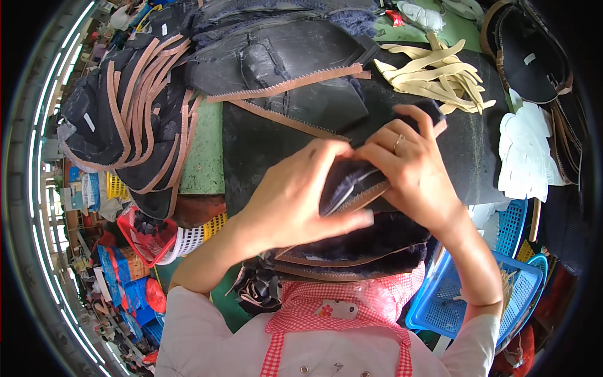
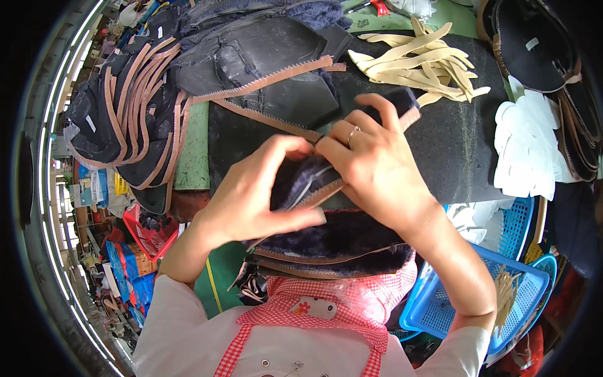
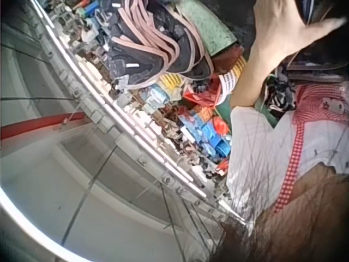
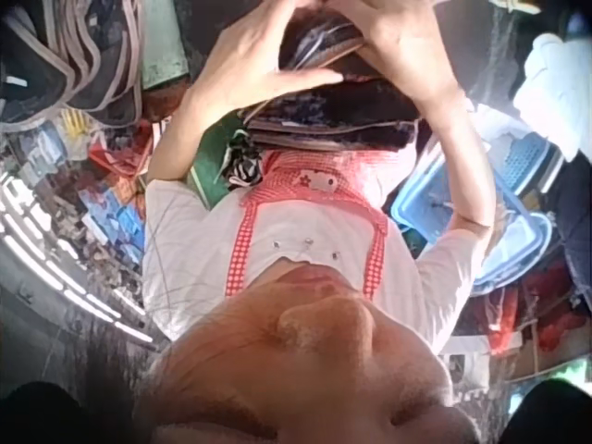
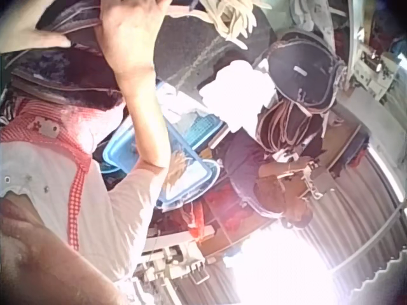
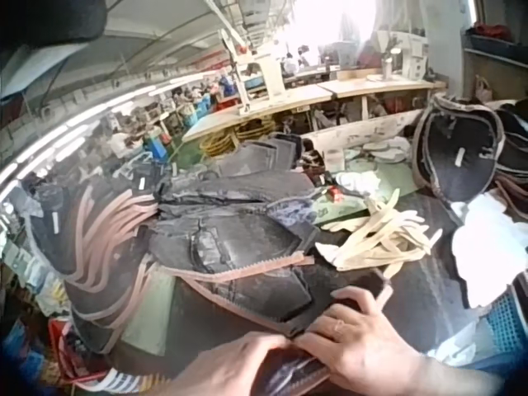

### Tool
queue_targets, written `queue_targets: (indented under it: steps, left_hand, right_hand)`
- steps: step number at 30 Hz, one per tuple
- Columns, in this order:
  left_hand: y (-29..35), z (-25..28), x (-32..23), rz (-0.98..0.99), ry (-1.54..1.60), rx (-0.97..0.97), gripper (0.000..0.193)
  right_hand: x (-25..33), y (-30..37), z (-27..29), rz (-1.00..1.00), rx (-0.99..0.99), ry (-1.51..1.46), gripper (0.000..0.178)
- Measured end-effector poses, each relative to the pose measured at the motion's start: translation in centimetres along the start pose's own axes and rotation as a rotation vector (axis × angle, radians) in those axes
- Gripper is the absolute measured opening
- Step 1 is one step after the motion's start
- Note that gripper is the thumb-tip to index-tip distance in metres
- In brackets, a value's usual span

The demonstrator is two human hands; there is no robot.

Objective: Manually glue and attach reinforcements or lining to shoe upper components in a factory setting.

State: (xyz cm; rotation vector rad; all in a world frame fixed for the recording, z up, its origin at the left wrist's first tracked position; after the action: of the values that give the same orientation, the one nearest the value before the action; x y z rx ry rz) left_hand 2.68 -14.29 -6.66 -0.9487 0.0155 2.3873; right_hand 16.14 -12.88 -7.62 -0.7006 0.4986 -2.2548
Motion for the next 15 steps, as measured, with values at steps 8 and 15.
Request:
queue_targets:
  steps: [8, 15]
  left_hand:
    - [0.3, 3.4, -0.5, 0.065, -0.078, 0.011, 0.023]
    - [0.2, -1.2, 1.7, 0.160, 0.622, 0.383, 0.022]
  right_hand:
    - [-0.1, 0.2, 2.5, -0.425, 0.150, -0.364, 0.029]
    - [-0.4, 4.8, -0.9, -0.799, 0.293, -1.425, 0.024]
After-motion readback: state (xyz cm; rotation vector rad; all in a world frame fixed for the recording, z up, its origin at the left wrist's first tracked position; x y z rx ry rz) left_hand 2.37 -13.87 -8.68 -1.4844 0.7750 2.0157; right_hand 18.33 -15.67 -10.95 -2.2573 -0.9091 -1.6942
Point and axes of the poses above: each hand's wrist, its own y-axis away from the middle knuckle, its own z-axis out of the back of the hand, x = y × z, the point moved 7 cm from there along -y, towards the middle knuckle, and after that the axes turned 5 degrees about -x, right-handed, at the moved point
